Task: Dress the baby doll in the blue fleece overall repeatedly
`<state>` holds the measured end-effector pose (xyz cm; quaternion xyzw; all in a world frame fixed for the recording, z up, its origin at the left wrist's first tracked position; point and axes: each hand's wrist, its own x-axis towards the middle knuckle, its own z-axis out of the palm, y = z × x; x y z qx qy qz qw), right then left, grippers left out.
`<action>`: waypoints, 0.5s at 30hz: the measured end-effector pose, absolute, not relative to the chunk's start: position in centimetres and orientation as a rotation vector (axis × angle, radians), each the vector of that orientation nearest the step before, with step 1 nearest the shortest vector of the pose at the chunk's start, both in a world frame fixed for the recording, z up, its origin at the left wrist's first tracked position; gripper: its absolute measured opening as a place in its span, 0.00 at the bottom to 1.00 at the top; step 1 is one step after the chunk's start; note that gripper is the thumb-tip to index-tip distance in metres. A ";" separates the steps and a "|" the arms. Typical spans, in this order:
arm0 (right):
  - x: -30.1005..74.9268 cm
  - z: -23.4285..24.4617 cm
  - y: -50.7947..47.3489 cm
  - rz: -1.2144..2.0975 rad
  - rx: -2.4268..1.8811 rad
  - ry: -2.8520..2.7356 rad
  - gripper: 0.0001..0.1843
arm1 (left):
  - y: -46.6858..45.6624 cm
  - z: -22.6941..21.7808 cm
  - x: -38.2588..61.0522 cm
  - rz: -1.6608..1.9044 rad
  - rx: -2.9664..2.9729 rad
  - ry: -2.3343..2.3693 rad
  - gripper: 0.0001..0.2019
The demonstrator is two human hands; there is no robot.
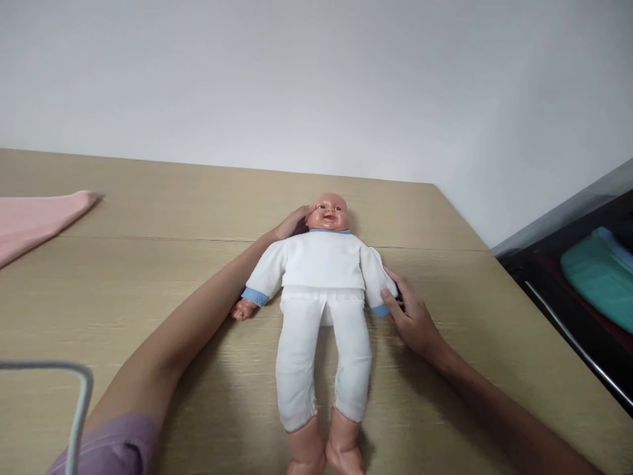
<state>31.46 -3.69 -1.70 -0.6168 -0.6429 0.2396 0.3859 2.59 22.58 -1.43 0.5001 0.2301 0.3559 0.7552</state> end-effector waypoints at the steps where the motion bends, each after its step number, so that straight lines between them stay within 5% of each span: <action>1: 31.5 -1.7 -3.6 0.607 -1.569 -1.636 0.33 | 22.5 -1.4 2.6 0.772 1.092 0.511 0.25; 8: 31.6 -2.3 -3.2 0.575 -1.535 -1.615 0.33 | 22.4 0.6 1.7 0.859 1.328 0.793 0.25; 15: 31.5 -3.5 -2.3 0.432 -1.477 -1.471 0.35 | 15.6 8.3 3.7 1.281 1.571 0.841 0.19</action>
